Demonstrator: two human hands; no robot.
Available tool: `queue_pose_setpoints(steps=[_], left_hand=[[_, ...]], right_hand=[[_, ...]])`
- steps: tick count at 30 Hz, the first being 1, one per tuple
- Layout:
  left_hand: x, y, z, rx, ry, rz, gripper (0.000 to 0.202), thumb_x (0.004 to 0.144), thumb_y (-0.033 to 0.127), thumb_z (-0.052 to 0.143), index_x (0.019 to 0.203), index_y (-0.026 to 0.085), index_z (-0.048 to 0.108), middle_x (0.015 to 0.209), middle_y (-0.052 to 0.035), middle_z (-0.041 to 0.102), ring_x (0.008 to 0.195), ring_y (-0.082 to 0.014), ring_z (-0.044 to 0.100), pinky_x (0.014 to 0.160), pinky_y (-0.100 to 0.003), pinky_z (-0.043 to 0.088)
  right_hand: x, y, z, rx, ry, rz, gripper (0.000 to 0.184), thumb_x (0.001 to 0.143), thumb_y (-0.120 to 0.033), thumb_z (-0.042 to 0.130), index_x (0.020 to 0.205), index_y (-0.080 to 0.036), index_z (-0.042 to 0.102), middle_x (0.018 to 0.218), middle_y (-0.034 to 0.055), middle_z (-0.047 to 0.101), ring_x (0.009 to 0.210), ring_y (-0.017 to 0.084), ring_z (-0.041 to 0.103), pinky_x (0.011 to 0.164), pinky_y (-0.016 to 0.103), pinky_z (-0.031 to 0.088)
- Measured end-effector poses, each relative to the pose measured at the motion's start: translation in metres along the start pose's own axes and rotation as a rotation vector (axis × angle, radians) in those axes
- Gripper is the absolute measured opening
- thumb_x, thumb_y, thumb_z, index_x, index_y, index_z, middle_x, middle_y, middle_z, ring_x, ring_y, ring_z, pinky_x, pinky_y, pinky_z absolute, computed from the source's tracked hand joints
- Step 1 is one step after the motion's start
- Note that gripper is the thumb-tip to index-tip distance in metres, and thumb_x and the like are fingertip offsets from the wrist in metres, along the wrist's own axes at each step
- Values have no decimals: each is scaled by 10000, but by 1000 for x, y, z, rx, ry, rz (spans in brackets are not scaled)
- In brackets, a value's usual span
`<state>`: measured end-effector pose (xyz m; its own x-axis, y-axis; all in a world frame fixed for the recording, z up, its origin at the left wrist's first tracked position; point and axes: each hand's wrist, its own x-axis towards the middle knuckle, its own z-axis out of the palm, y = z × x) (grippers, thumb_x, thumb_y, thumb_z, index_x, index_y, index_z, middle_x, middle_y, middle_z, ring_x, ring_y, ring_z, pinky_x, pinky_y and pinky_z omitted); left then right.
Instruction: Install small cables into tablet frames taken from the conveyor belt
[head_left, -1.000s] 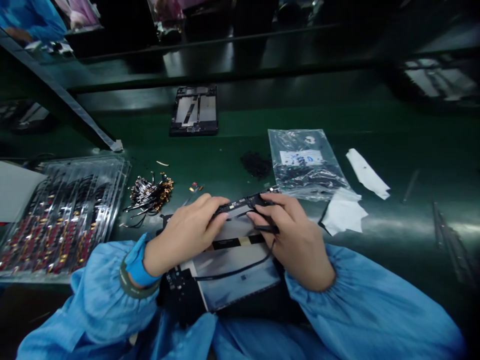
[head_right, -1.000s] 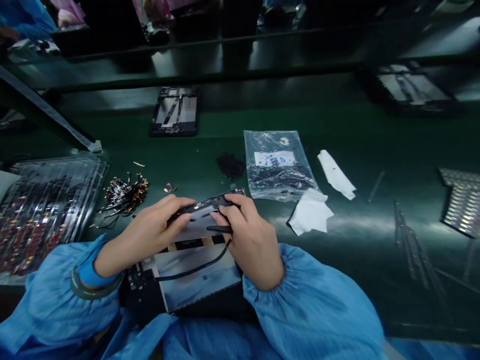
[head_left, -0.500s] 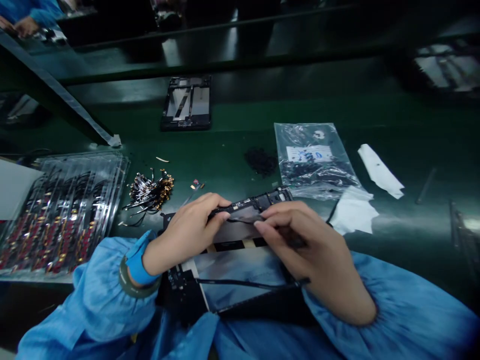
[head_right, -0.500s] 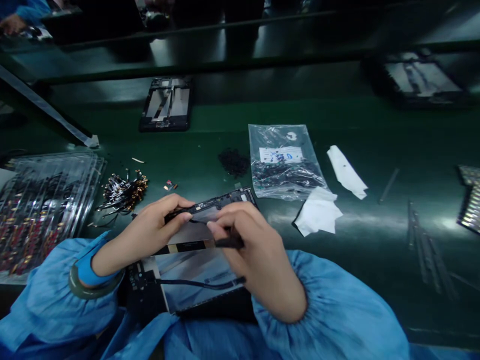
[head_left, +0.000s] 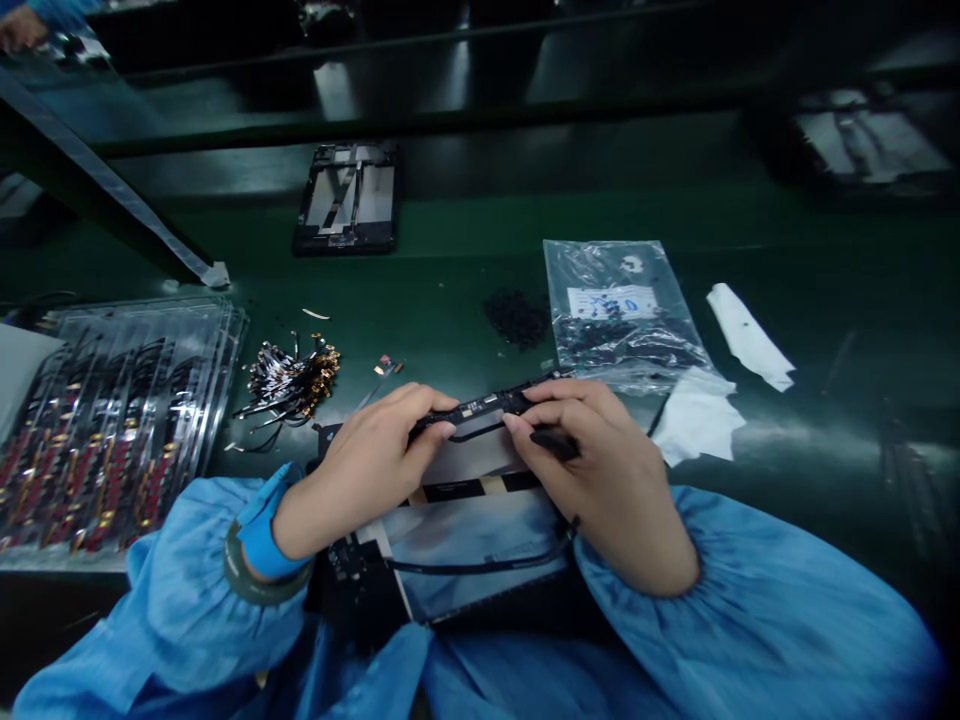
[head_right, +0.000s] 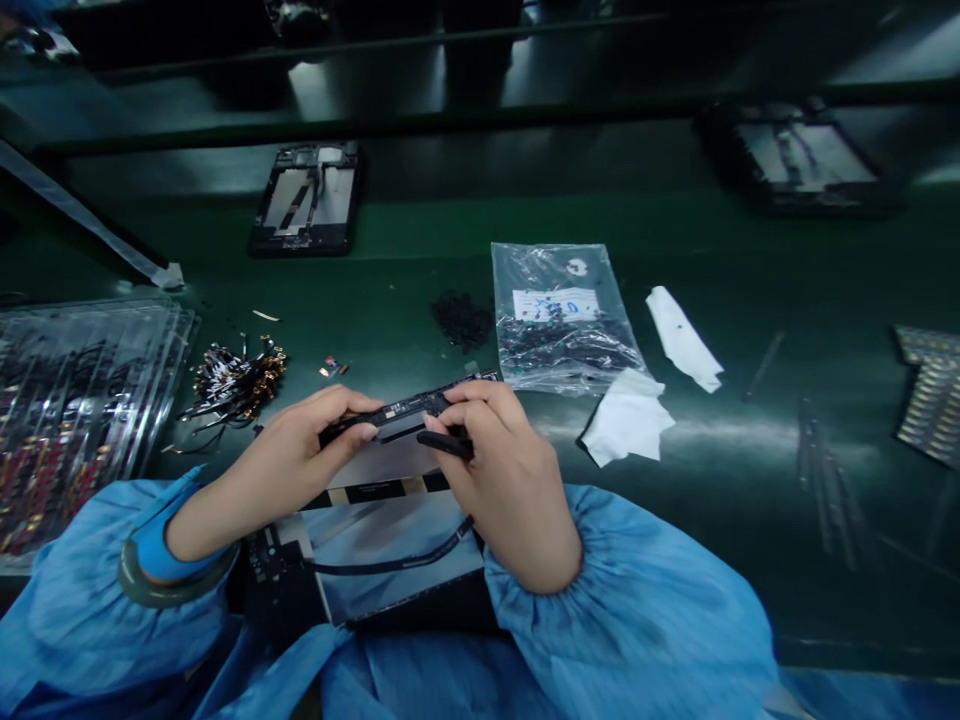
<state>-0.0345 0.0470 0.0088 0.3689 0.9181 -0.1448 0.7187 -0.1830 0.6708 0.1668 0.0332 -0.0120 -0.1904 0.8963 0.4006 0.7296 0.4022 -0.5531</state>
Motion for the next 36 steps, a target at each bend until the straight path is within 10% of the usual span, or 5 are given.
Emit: queue_pose_setpoints(steps=[15,24,30,36], left_hand=[[0,0,0,2,-6,-22,218,922,265,466,1099,228,588,1067,-23,638,972,-202,603,790,-330,470],[1,-4,1,-42,19,26,211,908,254,488,1076,202,605,1039,-31,647,965,-189,602,809,-317,460],[6,-4,-8,-148,-20,29,250,894,273,489,1059,175,648,972,-45,665,899,-166,605,795,-290,450],[16,-10,-18,-516,-227,-245,277,845,324,548,1036,157,659,823,-29,675,741,-150,605,664,-265,452]], right_hand=[[-4,-3,3,-246,12,-77,85,904,-216,498,847,-188,555,1041,112,628,866,204,649,538,264,511],[-14,8,-7,-259,-130,-469,382,783,-2,451,1104,-121,618,1170,174,615,914,257,652,661,341,567],[-22,13,-31,-243,145,-5,284,876,-249,546,1148,-200,610,1058,119,660,902,251,667,742,356,559],[-36,41,-44,83,-397,561,557,763,-663,504,1011,-193,671,884,103,734,765,298,703,588,369,589]])
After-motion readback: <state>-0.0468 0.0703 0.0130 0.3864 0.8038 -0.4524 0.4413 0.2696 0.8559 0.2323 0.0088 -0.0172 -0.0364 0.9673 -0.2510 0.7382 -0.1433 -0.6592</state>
